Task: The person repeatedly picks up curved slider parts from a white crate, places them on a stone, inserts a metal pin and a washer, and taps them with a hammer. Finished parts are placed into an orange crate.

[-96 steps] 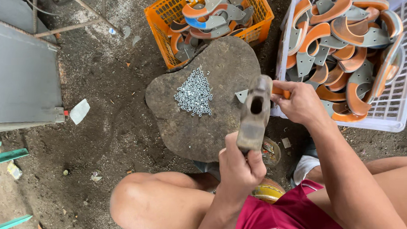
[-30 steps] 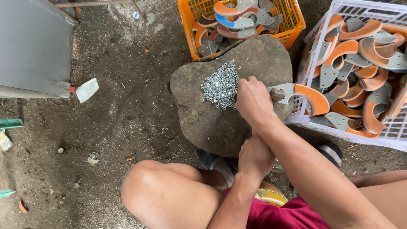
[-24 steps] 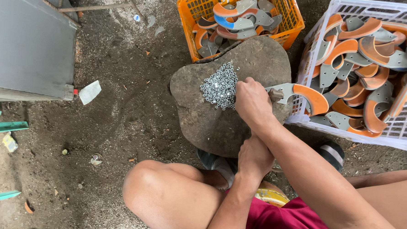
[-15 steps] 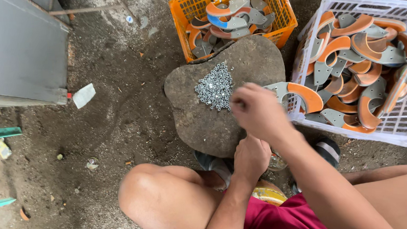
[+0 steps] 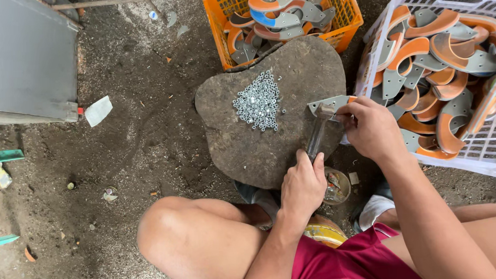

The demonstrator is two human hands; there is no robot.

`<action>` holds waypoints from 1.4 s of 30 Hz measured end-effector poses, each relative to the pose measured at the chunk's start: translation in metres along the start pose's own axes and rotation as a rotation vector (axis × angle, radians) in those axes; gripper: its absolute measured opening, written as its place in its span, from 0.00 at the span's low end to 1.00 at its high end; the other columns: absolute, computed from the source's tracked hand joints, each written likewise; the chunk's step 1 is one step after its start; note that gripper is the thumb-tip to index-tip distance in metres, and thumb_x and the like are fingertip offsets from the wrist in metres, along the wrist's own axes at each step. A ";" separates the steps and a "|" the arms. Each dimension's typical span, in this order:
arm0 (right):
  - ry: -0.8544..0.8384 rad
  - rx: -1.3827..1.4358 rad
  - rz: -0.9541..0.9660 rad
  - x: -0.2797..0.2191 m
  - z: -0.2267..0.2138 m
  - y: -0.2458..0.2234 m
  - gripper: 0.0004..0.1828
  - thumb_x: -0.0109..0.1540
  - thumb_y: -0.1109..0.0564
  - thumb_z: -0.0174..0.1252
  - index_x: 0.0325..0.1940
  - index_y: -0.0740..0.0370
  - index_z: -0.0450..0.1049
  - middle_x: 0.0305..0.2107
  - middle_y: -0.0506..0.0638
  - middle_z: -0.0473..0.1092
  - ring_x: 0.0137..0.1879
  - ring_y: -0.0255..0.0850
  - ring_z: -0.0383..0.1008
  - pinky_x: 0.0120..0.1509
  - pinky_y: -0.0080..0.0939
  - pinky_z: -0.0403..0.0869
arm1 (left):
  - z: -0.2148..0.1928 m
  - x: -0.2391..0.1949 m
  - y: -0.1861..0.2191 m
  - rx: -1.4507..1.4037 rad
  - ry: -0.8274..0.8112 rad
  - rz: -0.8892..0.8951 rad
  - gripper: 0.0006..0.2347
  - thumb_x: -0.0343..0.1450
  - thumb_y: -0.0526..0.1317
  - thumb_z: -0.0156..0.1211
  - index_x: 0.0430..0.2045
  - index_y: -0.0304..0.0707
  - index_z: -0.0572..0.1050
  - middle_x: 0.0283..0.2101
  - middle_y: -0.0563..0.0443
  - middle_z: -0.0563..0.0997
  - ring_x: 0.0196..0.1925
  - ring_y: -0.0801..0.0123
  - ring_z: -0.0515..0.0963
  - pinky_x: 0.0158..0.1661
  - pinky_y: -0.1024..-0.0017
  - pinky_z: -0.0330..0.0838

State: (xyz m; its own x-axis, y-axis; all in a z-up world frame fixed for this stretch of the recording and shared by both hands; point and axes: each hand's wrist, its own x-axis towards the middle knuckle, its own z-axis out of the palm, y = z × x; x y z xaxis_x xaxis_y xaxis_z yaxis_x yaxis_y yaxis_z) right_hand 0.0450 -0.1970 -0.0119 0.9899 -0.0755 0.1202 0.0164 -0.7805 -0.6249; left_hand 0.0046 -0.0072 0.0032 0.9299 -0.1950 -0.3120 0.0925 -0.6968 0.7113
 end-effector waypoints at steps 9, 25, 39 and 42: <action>0.033 -0.029 -0.004 -0.003 0.002 -0.004 0.10 0.59 0.61 0.65 0.45 0.61 0.82 0.38 0.56 0.75 0.47 0.56 0.76 0.51 0.51 0.74 | -0.003 0.001 0.000 -0.019 -0.046 -0.019 0.17 0.78 0.50 0.44 0.42 0.29 0.66 0.26 0.25 0.80 0.33 0.29 0.81 0.34 0.40 0.74; 0.145 0.133 0.123 -0.005 -0.005 -0.003 0.11 0.65 0.58 0.62 0.51 0.58 0.81 0.42 0.54 0.76 0.46 0.51 0.78 0.51 0.46 0.76 | -0.002 0.001 -0.002 -0.004 -0.036 -0.014 0.17 0.78 0.50 0.45 0.42 0.29 0.66 0.27 0.25 0.80 0.32 0.29 0.81 0.35 0.39 0.73; -0.041 0.216 0.509 0.005 -0.003 0.033 0.23 0.60 0.47 0.67 0.57 0.58 0.79 0.40 0.60 0.80 0.46 0.49 0.82 0.54 0.46 0.75 | -0.018 -0.002 0.010 -0.080 0.006 0.056 0.14 0.78 0.47 0.49 0.36 0.31 0.70 0.21 0.29 0.78 0.29 0.32 0.81 0.28 0.43 0.70; -0.010 0.212 0.504 0.005 -0.002 0.027 0.23 0.61 0.48 0.67 0.58 0.58 0.79 0.40 0.62 0.79 0.46 0.50 0.82 0.54 0.47 0.75 | -0.025 -0.012 0.020 -0.163 0.041 0.168 0.12 0.78 0.45 0.51 0.35 0.31 0.69 0.20 0.33 0.78 0.25 0.37 0.81 0.24 0.48 0.70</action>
State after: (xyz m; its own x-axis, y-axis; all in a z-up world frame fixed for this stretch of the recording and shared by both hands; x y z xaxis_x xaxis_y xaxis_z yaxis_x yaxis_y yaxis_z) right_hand 0.0500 -0.2199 -0.0262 0.8838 -0.4009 -0.2414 -0.4334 -0.5069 -0.7451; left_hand 0.0038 -0.0011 0.0369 0.9503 -0.2687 -0.1575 -0.0116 -0.5357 0.8444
